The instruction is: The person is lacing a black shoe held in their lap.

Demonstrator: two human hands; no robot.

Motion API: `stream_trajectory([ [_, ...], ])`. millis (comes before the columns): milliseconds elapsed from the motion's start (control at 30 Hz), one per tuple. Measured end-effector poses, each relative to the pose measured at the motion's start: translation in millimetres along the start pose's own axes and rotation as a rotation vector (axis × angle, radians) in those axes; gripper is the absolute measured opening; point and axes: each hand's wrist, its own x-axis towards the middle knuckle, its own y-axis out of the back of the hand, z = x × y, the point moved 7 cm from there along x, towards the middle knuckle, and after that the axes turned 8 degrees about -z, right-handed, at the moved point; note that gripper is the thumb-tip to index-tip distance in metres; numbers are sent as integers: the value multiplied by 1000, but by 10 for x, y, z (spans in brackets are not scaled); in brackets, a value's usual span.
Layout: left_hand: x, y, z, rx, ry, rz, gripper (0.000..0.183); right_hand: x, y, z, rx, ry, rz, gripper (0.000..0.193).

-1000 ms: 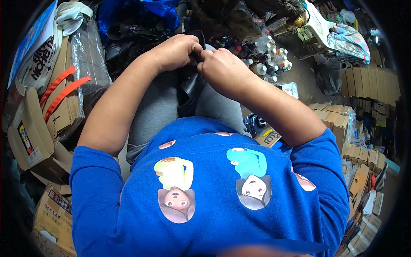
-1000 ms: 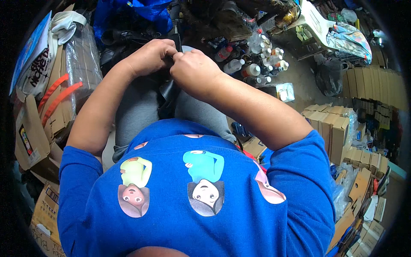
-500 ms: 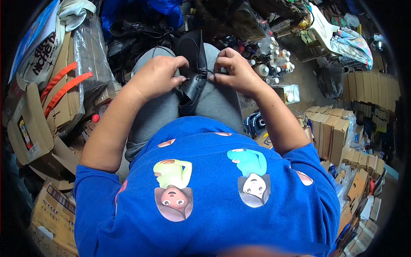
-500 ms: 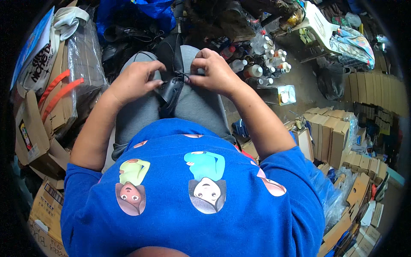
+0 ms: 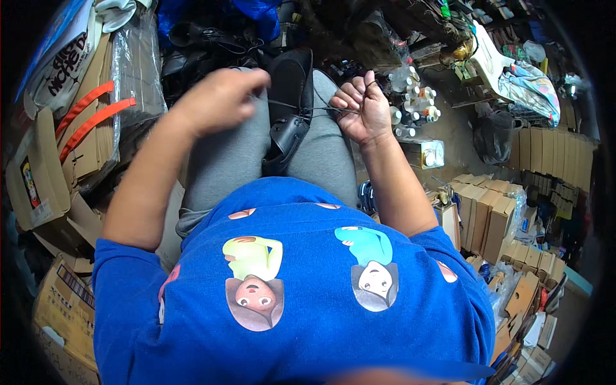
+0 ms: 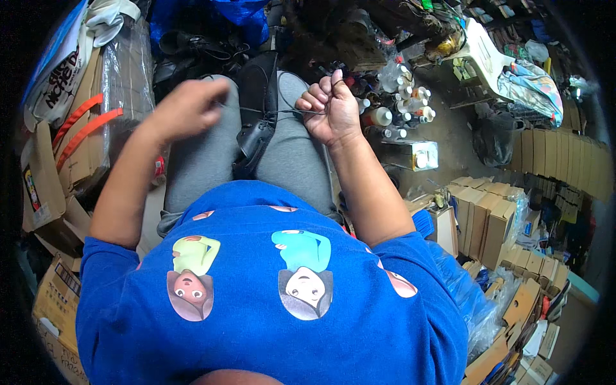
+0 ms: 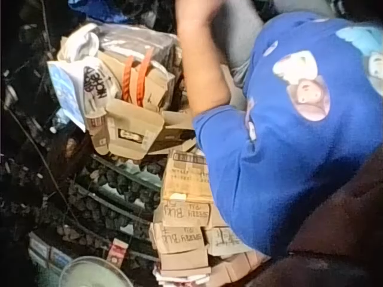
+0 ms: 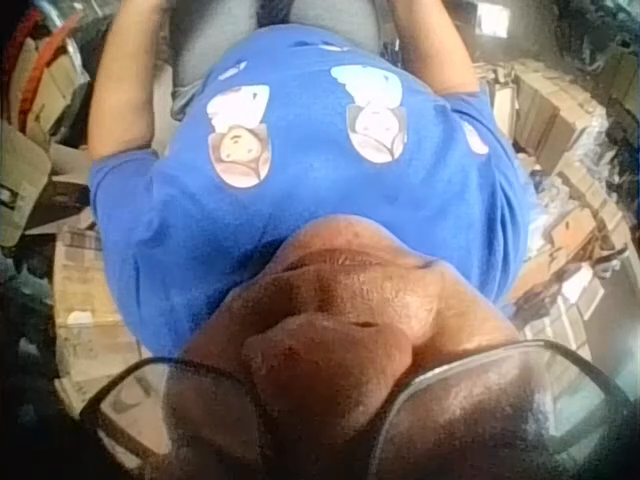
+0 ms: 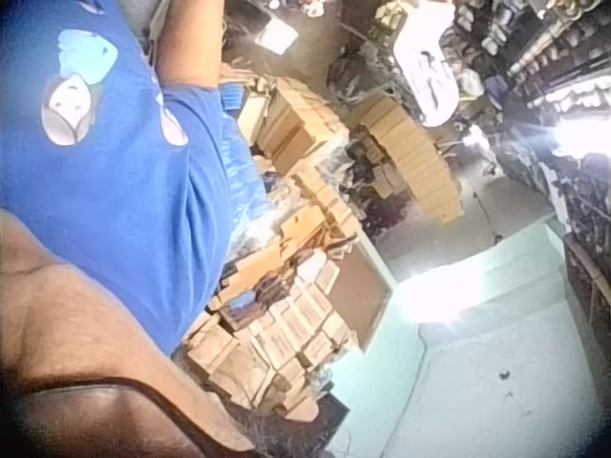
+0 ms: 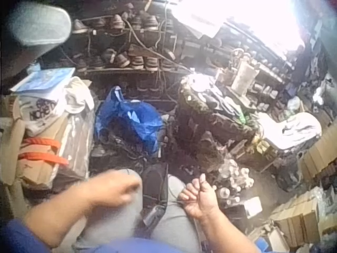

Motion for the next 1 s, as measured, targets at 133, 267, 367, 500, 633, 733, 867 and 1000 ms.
stream_trajectory([
  [133,-230,366,-640,-509,271,370,20,-10,4,-3,-50,13,-5,48],
  [267,-31,-85,-194,-1974,-132,324,47,9,10,10,-98,-1,28,49],
  [367,-139,-93,-549,-1948,9,383,44,-121,-2,-84,-340,-15,60,48],
  [500,-144,-164,-689,-1845,240,433,45,-206,177,-176,-327,-8,-32,44],
  [633,-350,110,-1014,-1226,387,161,38,-425,613,-350,-456,-229,121,33],
  [733,-829,392,-1453,-495,340,110,41,-725,844,-854,-1550,-337,204,42],
  [867,-1057,767,-989,-100,352,557,54,-613,554,-1517,-1979,65,274,55],
  [1000,-702,557,-155,90,69,666,46,175,-913,-474,-1969,-50,-237,66],
])
